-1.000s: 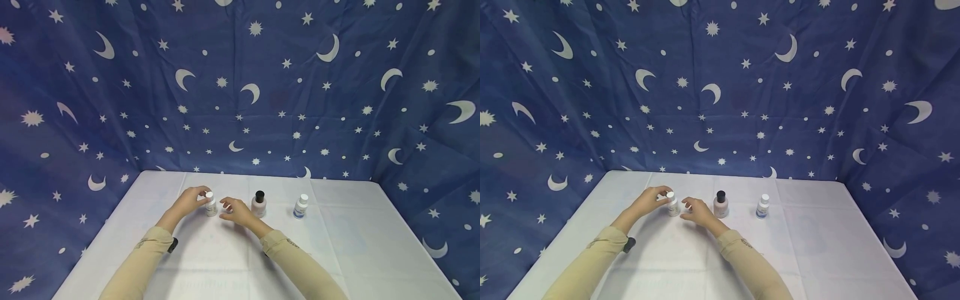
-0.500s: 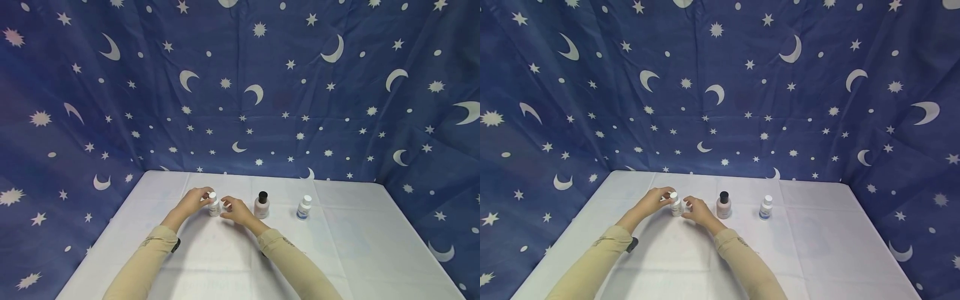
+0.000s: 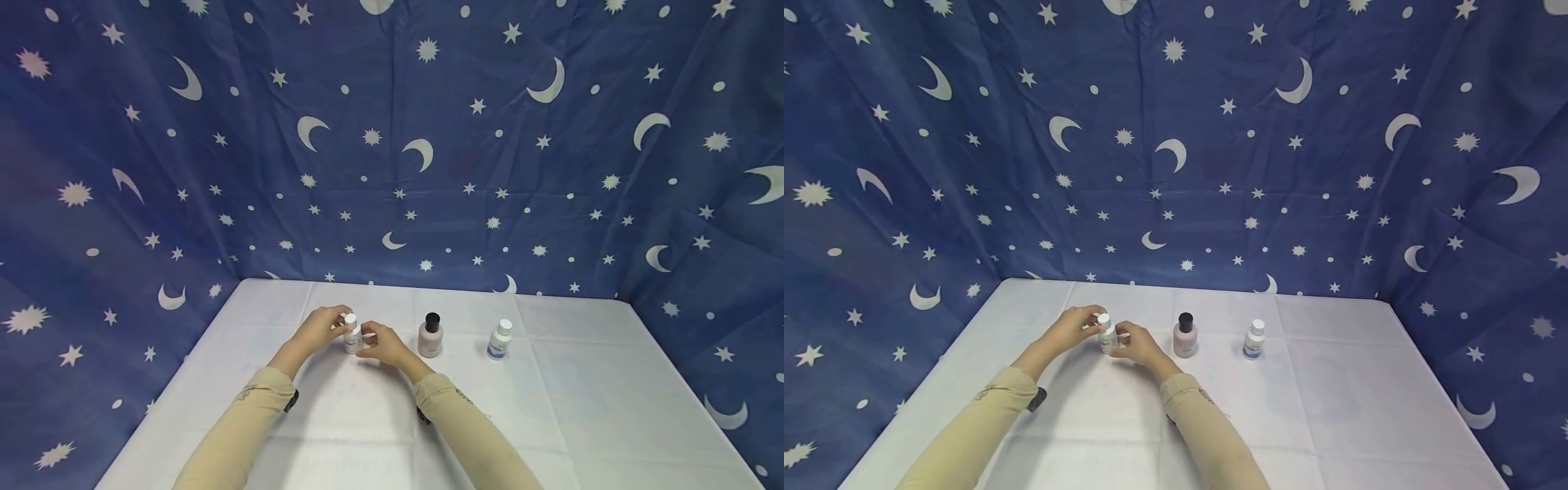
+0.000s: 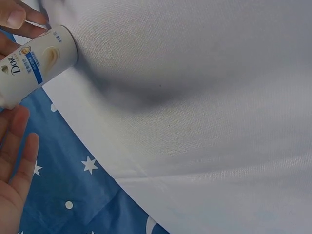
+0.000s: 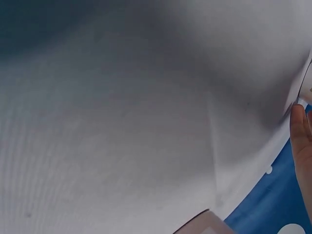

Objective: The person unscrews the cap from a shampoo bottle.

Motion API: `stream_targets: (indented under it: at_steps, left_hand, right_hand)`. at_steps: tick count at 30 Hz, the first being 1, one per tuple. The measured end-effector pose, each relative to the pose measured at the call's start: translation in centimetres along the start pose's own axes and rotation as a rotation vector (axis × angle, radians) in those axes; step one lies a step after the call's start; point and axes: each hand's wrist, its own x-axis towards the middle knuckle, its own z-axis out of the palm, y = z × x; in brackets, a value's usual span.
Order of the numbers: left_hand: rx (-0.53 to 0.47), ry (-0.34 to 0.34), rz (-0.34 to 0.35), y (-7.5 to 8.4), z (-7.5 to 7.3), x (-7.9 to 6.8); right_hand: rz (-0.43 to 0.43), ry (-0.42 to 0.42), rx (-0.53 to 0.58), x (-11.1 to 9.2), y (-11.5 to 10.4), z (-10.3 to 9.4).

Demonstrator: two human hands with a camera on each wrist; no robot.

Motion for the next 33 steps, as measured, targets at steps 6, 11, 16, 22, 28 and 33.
stream_targets:
  at_steps: [6, 11, 16, 22, 28, 33]
  left_hand:
    - [-0.017, 0.008, 0.015, 0.1, 0.0, -0.1]
    - [-0.039, 0.013, -0.006, 0.1, 0.1, -0.2]
    - [-0.023, 0.007, -0.018, 0.2, 0.2, -0.2]
    - [-0.036, -0.003, -0.055, 0.4, -0.1, -0.7]
    - [-0.058, -0.003, -0.025, 0.8, -0.6, -1.0]
    - [-0.073, 0.005, -0.01, 1.0, -1.1, -0.8]
  right_hand:
    - [0.016, 0.022, 0.032, 0.2, -0.3, 0.6]
    - [0.027, 0.058, 0.045, 0.2, -0.8, 0.7]
    - [0.062, 0.094, 0.031, 0.1, -1.1, 1.0]
    - [0.029, 0.09, -0.016, -0.1, -1.1, 1.5]
    - [-0.001, 0.13, -0.043, -0.2, -1.1, 1.5]
    - [-0.033, 0.165, -0.039, -0.2, -1.0, 1.3]
